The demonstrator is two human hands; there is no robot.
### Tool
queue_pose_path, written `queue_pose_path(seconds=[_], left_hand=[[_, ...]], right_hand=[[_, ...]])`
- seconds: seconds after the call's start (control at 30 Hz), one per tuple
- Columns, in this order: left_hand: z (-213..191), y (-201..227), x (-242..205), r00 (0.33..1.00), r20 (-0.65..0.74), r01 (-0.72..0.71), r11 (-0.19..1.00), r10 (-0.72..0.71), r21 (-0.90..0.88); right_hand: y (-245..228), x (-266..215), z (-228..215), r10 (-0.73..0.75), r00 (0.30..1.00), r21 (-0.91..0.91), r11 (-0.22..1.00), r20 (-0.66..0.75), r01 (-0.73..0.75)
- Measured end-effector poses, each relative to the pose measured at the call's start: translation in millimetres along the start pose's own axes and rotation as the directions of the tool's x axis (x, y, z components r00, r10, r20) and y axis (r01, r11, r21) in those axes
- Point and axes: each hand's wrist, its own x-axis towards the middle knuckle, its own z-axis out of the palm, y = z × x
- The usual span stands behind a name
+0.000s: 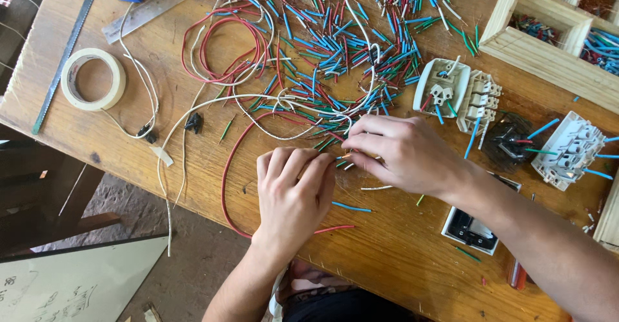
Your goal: The person strips insulation from multiple colored wires using pliers and wire cutters, then twists the exposed strands by hand. They repeatedly select new wires from a pile, strip them, and place the finished pieces on the table.
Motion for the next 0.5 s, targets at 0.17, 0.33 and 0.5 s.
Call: queue_pose_path(seconds=[0.17,0.33,0.5], left_hand=[[0,4,1,0.999,-0.027,-0.025,1.0,0.025,0.002],[-3,7,3,0.998,-0.04,-0.05,0.999,0.05,-0.003],[-3,8,1,0.997,-0.056,-0.052,0.999,0.053,0.011]], right_hand=[[-6,-5,-6,-0.039,0.998,0.14,0.989,-0.042,0.044],[-6,-10,-7,-0.025,0.997,0.161,0.986,-0.067,0.036],[-8,-14,-10,-0.002,0.996,0.108,0.994,-0.091,0.012]])
